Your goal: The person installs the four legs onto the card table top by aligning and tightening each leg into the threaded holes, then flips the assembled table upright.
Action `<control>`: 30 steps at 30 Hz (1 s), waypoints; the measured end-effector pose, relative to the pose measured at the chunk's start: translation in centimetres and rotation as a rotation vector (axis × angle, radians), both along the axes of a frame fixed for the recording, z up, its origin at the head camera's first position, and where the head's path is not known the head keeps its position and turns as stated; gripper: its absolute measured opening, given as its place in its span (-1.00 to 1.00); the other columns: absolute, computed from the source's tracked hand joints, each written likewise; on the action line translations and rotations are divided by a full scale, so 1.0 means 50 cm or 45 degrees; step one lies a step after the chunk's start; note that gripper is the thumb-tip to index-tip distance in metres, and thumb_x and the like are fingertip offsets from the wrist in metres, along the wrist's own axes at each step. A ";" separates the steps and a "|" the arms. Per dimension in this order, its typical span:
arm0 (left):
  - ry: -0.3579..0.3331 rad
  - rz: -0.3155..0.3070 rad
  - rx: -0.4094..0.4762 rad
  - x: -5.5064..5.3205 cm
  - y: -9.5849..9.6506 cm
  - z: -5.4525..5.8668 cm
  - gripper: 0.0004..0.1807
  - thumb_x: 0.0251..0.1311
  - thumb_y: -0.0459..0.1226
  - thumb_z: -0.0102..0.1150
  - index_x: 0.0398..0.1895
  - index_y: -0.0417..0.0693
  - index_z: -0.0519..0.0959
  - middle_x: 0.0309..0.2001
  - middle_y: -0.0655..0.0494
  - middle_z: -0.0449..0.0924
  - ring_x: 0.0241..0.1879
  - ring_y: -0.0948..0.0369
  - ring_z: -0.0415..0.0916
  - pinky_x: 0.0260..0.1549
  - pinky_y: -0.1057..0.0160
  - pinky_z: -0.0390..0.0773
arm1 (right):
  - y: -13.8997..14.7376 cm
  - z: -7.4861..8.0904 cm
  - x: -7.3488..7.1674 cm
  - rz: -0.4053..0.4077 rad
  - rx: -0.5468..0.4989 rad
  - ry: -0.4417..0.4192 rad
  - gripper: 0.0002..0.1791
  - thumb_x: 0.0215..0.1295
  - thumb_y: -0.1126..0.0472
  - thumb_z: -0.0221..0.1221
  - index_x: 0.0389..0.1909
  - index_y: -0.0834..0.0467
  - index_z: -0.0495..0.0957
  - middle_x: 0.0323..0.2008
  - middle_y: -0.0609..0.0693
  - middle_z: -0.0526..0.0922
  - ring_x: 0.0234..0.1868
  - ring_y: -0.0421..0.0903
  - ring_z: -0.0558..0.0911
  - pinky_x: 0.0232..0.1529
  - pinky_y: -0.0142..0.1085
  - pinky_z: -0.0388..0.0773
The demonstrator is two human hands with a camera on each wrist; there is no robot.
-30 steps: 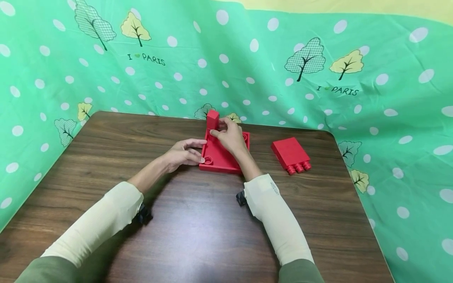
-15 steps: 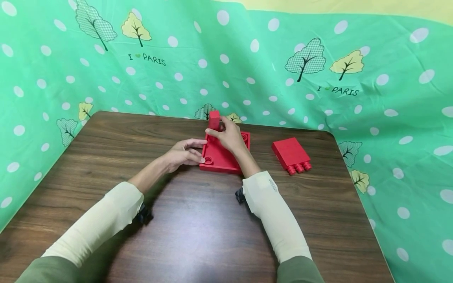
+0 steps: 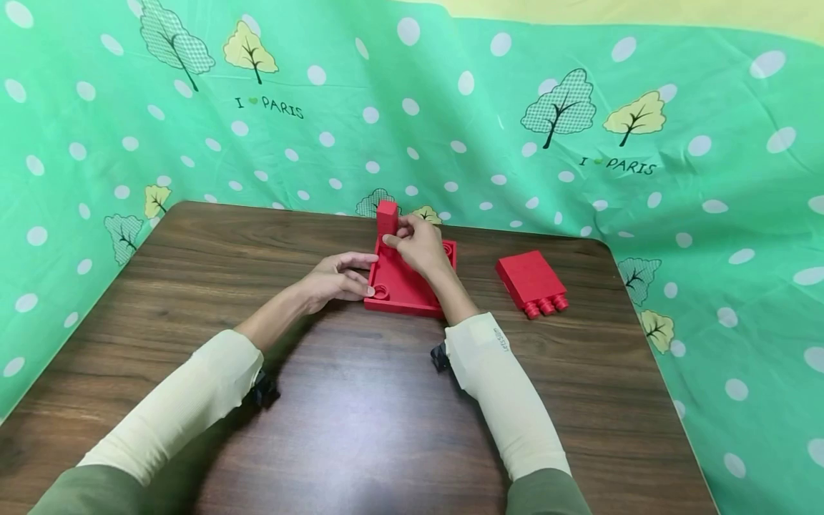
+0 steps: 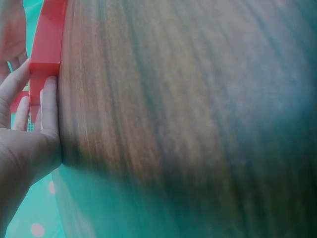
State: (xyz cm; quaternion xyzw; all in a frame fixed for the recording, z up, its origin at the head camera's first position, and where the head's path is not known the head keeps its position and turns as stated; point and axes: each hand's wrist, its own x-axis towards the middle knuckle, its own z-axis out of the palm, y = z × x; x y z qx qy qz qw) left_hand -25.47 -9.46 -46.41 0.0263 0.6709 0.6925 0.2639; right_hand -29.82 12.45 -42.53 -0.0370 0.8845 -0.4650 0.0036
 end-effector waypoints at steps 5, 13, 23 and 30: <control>0.008 0.003 -0.011 0.001 -0.001 0.003 -0.15 0.26 -0.59 0.47 0.64 -0.06 0.51 0.56 -0.12 0.55 -0.04 0.25 0.72 -0.11 0.28 0.86 | 0.001 -0.003 0.002 -0.045 -0.002 -0.004 -0.54 0.43 0.02 0.55 0.12 0.20 0.65 0.00 0.14 0.74 -0.02 0.01 0.68 -0.11 -0.27 0.61; 0.009 0.003 -0.009 0.001 0.000 0.005 -0.15 0.26 -0.59 0.47 0.64 -0.07 0.51 0.54 -0.15 0.57 -0.04 0.25 0.73 -0.09 0.27 0.87 | -0.002 -0.010 -0.006 -0.056 -0.011 0.019 -0.40 0.33 -0.03 0.62 0.15 0.20 0.57 0.19 0.16 0.68 0.15 0.10 0.72 0.17 -0.08 0.73; 0.011 0.005 -0.006 0.000 0.000 0.003 -0.14 0.26 -0.60 0.47 0.64 -0.09 0.50 0.56 -0.16 0.55 -0.06 0.26 0.74 -0.11 0.26 0.87 | -0.008 -0.015 -0.017 0.094 -0.164 0.064 -0.25 0.39 0.21 0.56 0.52 0.20 0.48 0.41 0.23 0.63 0.43 0.23 0.69 0.55 0.06 0.65; 0.006 0.009 0.007 0.000 0.002 -0.001 -0.14 0.26 -0.62 0.46 0.65 -0.09 0.50 0.57 -0.16 0.54 -0.06 0.26 0.74 -0.09 0.27 0.88 | -0.018 -0.020 -0.022 0.032 -0.178 0.073 -0.33 0.35 0.20 0.61 0.33 0.26 0.47 0.28 0.28 0.74 0.33 0.23 0.74 0.49 0.06 0.69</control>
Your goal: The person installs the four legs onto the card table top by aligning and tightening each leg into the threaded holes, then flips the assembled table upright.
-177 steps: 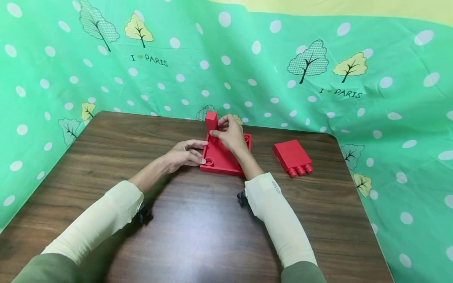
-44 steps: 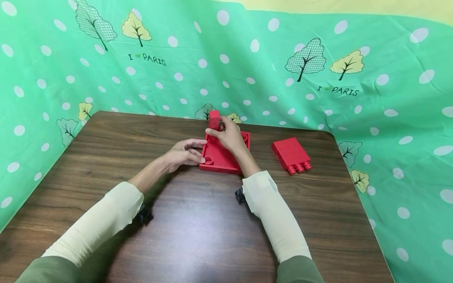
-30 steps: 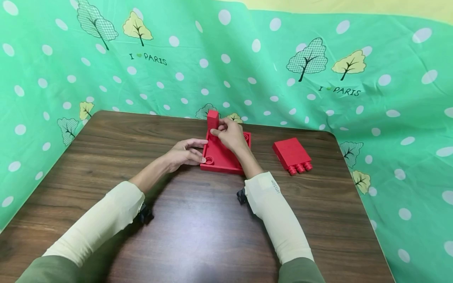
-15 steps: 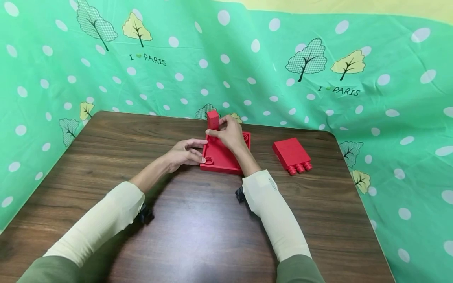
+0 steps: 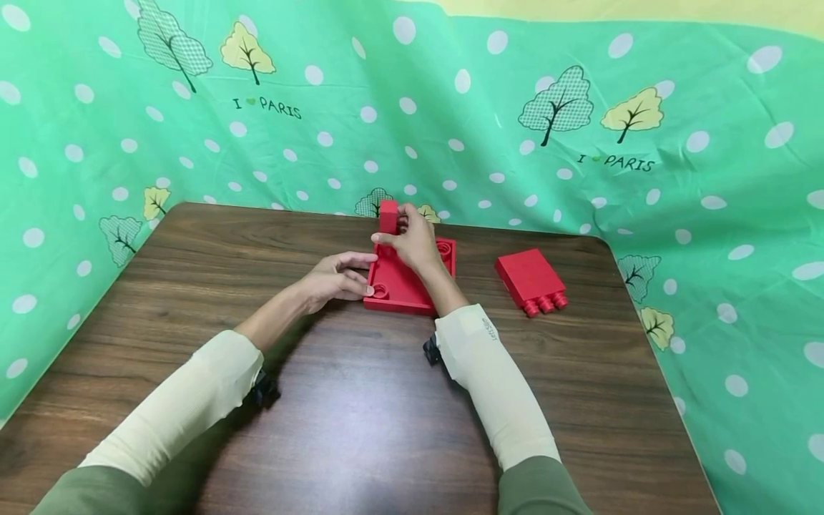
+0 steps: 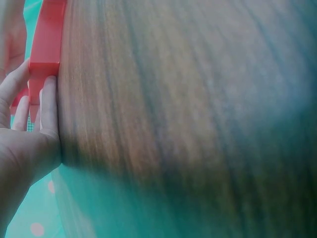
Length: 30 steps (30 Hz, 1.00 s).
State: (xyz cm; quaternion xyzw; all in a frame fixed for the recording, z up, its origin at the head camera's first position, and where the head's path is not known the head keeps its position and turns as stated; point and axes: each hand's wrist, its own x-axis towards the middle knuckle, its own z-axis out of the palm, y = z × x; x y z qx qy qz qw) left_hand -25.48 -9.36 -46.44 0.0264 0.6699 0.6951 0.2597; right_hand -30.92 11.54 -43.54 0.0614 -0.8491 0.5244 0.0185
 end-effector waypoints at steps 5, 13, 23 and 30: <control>0.003 -0.001 -0.003 0.001 0.001 0.001 -0.14 0.26 -0.61 0.46 0.65 -0.08 0.50 0.57 -0.14 0.53 -0.06 0.26 0.73 -0.08 0.28 0.87 | 0.001 0.000 0.000 -0.008 0.059 -0.008 -0.36 0.42 0.16 0.57 0.37 0.21 0.50 0.30 0.25 0.74 0.36 0.21 0.74 0.49 0.07 0.69; 0.006 0.008 0.000 0.001 0.001 0.002 -0.13 0.26 -0.61 0.46 0.65 -0.04 0.51 0.56 -0.12 0.53 -0.04 0.25 0.72 -0.09 0.27 0.88 | 0.015 0.002 0.005 0.075 0.066 0.011 -0.36 0.45 0.23 0.49 0.48 0.21 0.53 0.35 0.25 0.73 0.37 0.23 0.72 0.51 0.09 0.67; 0.008 0.009 -0.006 -0.001 0.002 0.000 -0.15 0.27 -0.61 0.45 0.65 -0.06 0.51 0.56 -0.13 0.54 -0.06 0.26 0.73 -0.12 0.29 0.87 | 0.023 0.001 0.007 0.108 0.004 0.010 -0.36 0.45 0.28 0.45 0.50 0.23 0.53 0.32 0.28 0.74 0.36 0.24 0.74 0.52 0.09 0.66; 0.008 0.010 -0.015 -0.001 0.001 0.000 -0.14 0.26 -0.59 0.48 0.64 -0.04 0.52 0.57 -0.12 0.54 -0.06 0.26 0.73 -0.14 0.29 0.86 | 0.020 0.002 0.009 0.055 0.015 -0.002 -0.45 0.49 0.22 0.46 0.40 0.26 0.58 0.31 0.26 0.75 0.33 0.23 0.76 0.49 0.07 0.69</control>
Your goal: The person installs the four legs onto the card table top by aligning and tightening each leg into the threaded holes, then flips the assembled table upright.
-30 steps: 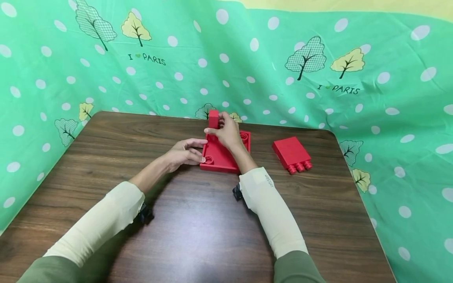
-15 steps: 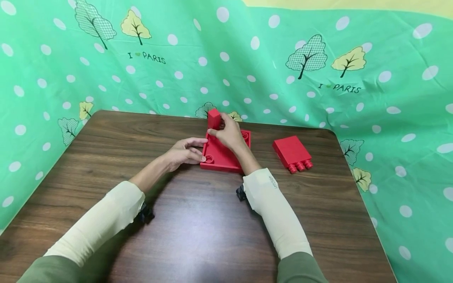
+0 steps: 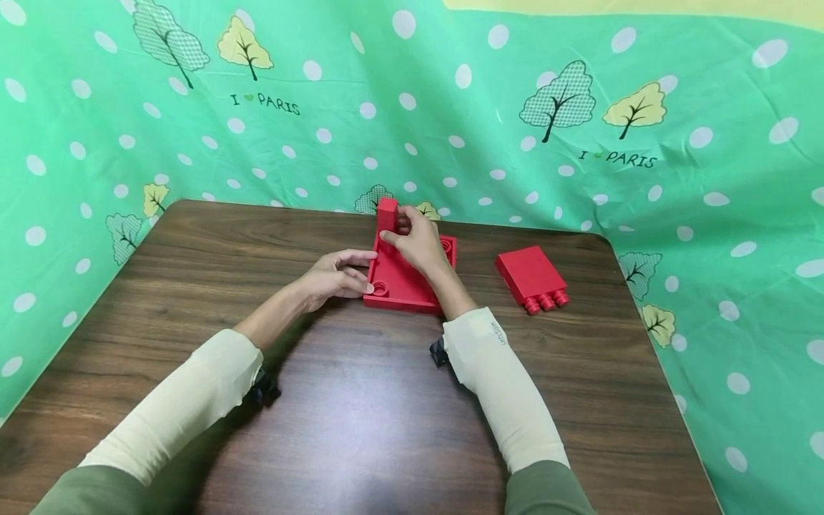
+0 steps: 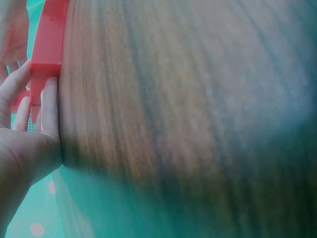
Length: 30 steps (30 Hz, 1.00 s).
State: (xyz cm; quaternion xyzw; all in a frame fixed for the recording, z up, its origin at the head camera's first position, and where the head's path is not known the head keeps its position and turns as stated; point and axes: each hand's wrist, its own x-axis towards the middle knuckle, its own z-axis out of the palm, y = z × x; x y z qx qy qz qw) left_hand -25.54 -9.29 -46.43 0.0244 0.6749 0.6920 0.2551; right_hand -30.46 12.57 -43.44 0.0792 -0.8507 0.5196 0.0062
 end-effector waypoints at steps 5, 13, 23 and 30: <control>-0.004 0.006 0.001 -0.001 0.000 -0.002 -0.15 0.25 -0.59 0.48 0.63 -0.03 0.53 0.57 -0.11 0.55 -0.05 0.25 0.73 -0.14 0.29 0.86 | -0.004 0.001 0.002 -0.046 0.069 -0.001 -0.47 0.48 0.13 0.50 0.34 0.23 0.62 0.26 0.21 0.77 0.27 0.17 0.78 0.43 0.02 0.73; -0.005 0.002 0.011 -0.003 0.000 -0.004 -0.15 0.26 -0.61 0.46 0.64 -0.08 0.51 0.58 -0.14 0.54 -0.08 0.27 0.74 -0.14 0.30 0.86 | -0.006 -0.001 0.003 -0.048 0.153 -0.004 -0.33 0.42 0.03 0.57 0.43 0.17 0.58 0.30 0.16 0.74 0.19 0.15 0.77 0.32 0.02 0.77; -0.005 0.002 0.002 -0.004 -0.001 -0.006 -0.14 0.25 -0.60 0.47 0.64 -0.07 0.51 0.58 -0.15 0.53 -0.08 0.27 0.74 -0.14 0.30 0.85 | -0.004 0.001 0.000 -0.014 0.154 -0.007 -0.42 0.50 0.11 0.50 0.43 0.17 0.59 0.32 0.17 0.74 0.22 0.17 0.78 0.36 0.02 0.75; -0.002 0.003 0.003 -0.002 0.001 -0.005 -0.13 0.25 -0.61 0.46 0.65 -0.06 0.51 0.58 -0.13 0.53 -0.08 0.28 0.74 -0.13 0.29 0.86 | -0.009 0.005 0.004 -0.055 0.216 0.028 -0.48 0.48 0.08 0.52 0.29 0.24 0.62 0.16 0.19 0.78 0.14 0.11 0.77 0.31 -0.04 0.77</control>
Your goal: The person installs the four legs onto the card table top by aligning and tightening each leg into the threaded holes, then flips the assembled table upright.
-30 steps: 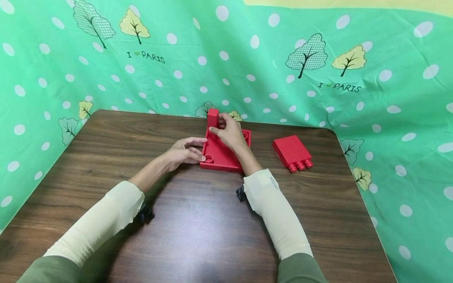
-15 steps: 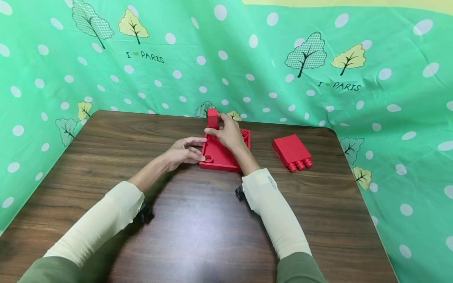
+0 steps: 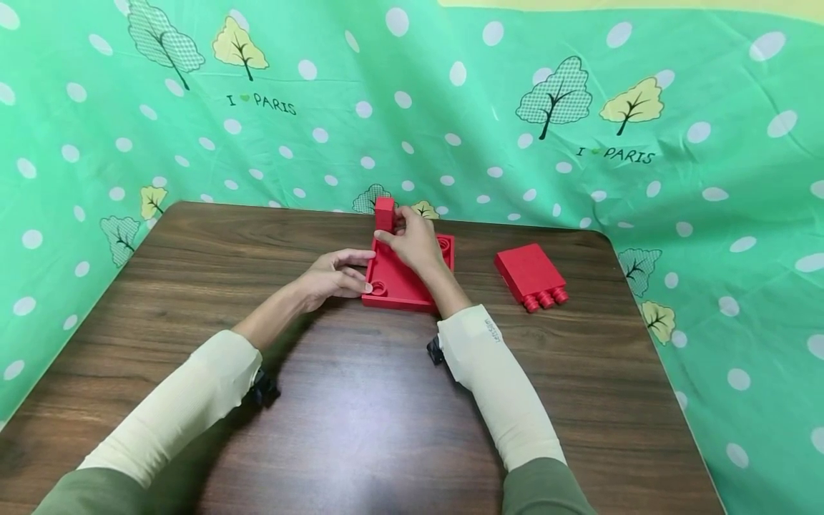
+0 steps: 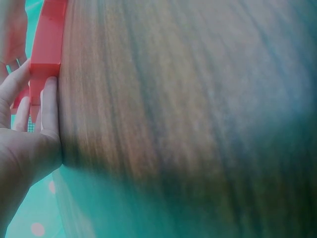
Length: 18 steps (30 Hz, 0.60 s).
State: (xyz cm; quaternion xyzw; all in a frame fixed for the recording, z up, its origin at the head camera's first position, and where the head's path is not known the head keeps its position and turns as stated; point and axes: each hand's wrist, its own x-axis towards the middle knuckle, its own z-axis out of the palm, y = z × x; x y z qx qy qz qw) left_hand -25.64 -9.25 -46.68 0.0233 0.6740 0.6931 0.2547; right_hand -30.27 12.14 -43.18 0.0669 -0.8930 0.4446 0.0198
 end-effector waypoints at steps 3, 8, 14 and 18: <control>0.002 0.007 0.001 0.002 0.002 -0.001 -0.14 0.25 -0.61 0.47 0.64 -0.06 0.52 0.56 -0.12 0.54 -0.08 0.27 0.74 -0.12 0.29 0.86 | 0.000 -0.001 0.002 -0.014 0.058 0.009 -0.45 0.48 0.04 0.52 0.29 0.25 0.60 0.12 0.19 0.78 0.11 0.09 0.76 0.26 -0.05 0.77; 0.003 0.010 -0.001 0.005 -0.001 0.001 -0.14 0.24 -0.62 0.47 0.63 -0.06 0.52 0.55 -0.11 0.55 -0.07 0.27 0.74 -0.11 0.29 0.87 | -0.003 -0.002 0.001 -0.015 0.113 0.025 -0.43 0.48 0.01 0.52 0.29 0.26 0.59 0.08 0.19 0.78 0.08 0.09 0.75 0.22 -0.06 0.79; 0.002 0.006 -0.004 0.002 -0.001 0.002 -0.14 0.24 -0.61 0.48 0.63 -0.04 0.52 0.55 -0.11 0.54 -0.07 0.26 0.74 -0.11 0.29 0.87 | -0.004 -0.002 0.004 -0.010 0.118 0.028 -0.42 0.50 0.01 0.51 0.31 0.26 0.58 0.11 0.20 0.80 0.11 0.09 0.77 0.25 -0.06 0.80; -0.001 -0.001 -0.007 0.002 0.001 0.006 -0.13 0.25 -0.61 0.47 0.64 -0.04 0.51 0.57 -0.13 0.52 -0.07 0.26 0.73 -0.11 0.29 0.87 | -0.001 0.001 0.006 -0.001 0.111 0.010 -0.41 0.51 0.02 0.50 0.35 0.26 0.57 0.16 0.20 0.79 0.15 0.10 0.77 0.29 -0.06 0.79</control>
